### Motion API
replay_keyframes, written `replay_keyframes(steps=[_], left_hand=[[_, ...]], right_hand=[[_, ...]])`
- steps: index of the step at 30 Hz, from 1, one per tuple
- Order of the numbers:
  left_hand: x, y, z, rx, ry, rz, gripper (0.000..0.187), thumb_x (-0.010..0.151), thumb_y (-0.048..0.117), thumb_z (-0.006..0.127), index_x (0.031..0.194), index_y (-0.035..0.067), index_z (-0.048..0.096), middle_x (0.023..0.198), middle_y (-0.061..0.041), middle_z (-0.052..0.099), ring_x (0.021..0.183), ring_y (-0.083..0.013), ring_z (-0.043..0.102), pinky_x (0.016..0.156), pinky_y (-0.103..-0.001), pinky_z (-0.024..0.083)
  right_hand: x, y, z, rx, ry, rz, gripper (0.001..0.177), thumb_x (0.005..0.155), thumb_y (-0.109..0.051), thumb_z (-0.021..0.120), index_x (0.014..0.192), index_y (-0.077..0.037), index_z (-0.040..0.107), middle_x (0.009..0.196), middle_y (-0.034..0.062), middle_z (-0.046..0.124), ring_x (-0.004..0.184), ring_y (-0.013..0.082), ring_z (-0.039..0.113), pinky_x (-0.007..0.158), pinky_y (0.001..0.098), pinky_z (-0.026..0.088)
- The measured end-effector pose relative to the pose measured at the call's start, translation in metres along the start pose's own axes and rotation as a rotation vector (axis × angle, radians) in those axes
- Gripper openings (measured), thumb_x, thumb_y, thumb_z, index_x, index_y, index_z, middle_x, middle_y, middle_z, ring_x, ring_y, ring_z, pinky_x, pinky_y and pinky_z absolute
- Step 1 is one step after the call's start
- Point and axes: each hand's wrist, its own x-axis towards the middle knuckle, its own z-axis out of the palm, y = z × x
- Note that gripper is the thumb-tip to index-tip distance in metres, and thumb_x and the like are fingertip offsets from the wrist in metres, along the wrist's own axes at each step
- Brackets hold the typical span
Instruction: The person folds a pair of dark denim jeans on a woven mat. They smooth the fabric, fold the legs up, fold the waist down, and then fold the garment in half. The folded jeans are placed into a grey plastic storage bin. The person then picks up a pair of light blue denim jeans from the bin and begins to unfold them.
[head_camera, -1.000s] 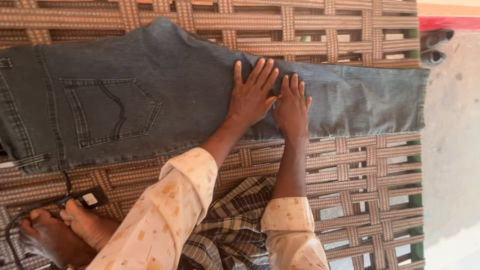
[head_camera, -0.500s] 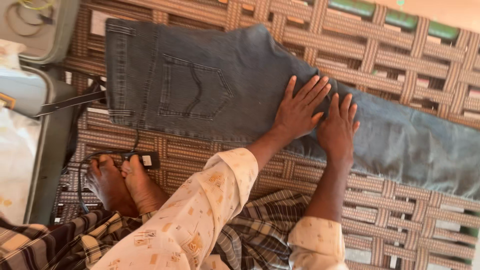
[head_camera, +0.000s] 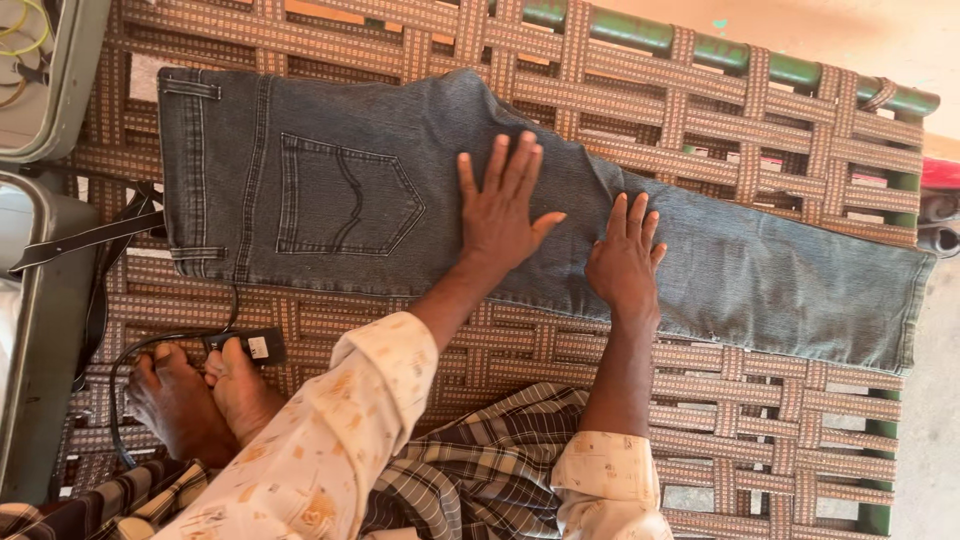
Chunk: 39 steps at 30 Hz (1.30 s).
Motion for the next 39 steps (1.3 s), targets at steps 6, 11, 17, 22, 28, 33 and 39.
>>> replay_keyframes(steps=[6, 11, 17, 22, 28, 33, 39], left_hand=[[0.016, -0.019, -0.013, 0.078, -0.028, -0.036, 0.106, 0.091, 0.082, 0.047, 0.166, 0.010, 0.023, 0.174, -0.007, 0.011, 0.160, -0.0286, 0.006, 0.123, -0.072, 0.001], [0.027, -0.032, -0.013, 0.030, 0.015, 0.031, 0.105, 0.092, 0.083, 0.046, 0.166, 0.014, 0.023, 0.173, -0.007, 0.011, 0.159, -0.0295, 0.005, 0.122, -0.075, 0.001], [-0.009, -0.048, -0.020, 0.063, 0.074, 0.066, 0.102, 0.098, 0.074, 0.061, 0.171, 0.011, 0.026, 0.177, -0.009, 0.008, 0.162, -0.0330, 0.003, 0.120, -0.077, 0.001], [-0.055, -0.060, -0.028, 0.099, 0.073, 0.031, 0.090, 0.101, 0.064, 0.063, 0.169, 0.015, 0.029, 0.176, -0.010, 0.009, 0.161, -0.0333, 0.004, 0.118, -0.077, 0.001], [-0.066, -0.071, -0.022, 0.124, 0.048, -0.009, 0.084, 0.105, 0.063, 0.058, 0.169, 0.016, 0.028, 0.177, -0.009, 0.011, 0.163, -0.0300, 0.006, 0.123, -0.075, 0.001], [-0.079, -0.090, -0.047, 0.092, 0.004, -0.138, 0.092, 0.100, 0.074, 0.044, 0.167, 0.014, 0.024, 0.173, -0.012, 0.009, 0.159, -0.0342, 0.004, 0.118, -0.078, 0.001], [-0.066, -0.163, -0.083, 0.209, -0.170, -0.261, 0.108, 0.092, 0.086, 0.014, 0.168, 0.009, 0.015, 0.175, -0.010, 0.001, 0.160, -0.0329, 0.000, 0.120, -0.074, -0.001]], right_hand=[[0.001, -0.002, 0.001, 0.000, -0.013, 0.019, 0.073, 0.100, -0.014, 0.044, 0.165, -0.014, 0.010, 0.173, 0.0135, -0.003, 0.158, 0.0380, -0.005, 0.125, 0.0626, 0.004], [-0.001, -0.003, -0.001, 0.017, 0.021, -0.018, 0.074, 0.102, -0.016, 0.048, 0.166, -0.013, 0.010, 0.173, 0.0154, -0.004, 0.159, 0.0403, -0.004, 0.124, 0.0656, 0.005], [-0.013, -0.023, 0.000, 0.032, 0.194, -0.174, 0.090, 0.100, -0.034, 0.066, 0.166, -0.008, 0.012, 0.173, 0.0197, -0.001, 0.159, 0.0422, 0.000, 0.122, 0.0699, 0.010], [-0.020, -0.065, 0.028, -0.110, 0.154, -0.361, 0.103, 0.089, -0.052, 0.071, 0.163, -0.007, 0.014, 0.170, 0.0216, 0.001, 0.158, 0.0422, 0.002, 0.121, 0.0716, 0.010], [-0.022, -0.074, 0.054, -0.128, 0.088, -0.541, 0.099, 0.093, -0.060, 0.066, 0.166, -0.013, 0.018, 0.174, 0.0156, 0.006, 0.160, 0.0392, 0.003, 0.122, 0.0723, 0.006], [-0.024, -0.074, 0.052, -0.088, 0.052, -0.525, 0.104, 0.088, -0.065, 0.065, 0.164, -0.013, 0.017, 0.172, 0.0168, 0.005, 0.158, 0.0400, 0.001, 0.121, 0.0706, 0.004], [-0.019, -0.072, 0.052, -0.111, -0.016, -0.488, 0.108, 0.082, -0.068, 0.063, 0.165, -0.020, 0.015, 0.174, 0.0095, 0.001, 0.158, 0.0335, -0.005, 0.125, 0.0638, 0.000]])
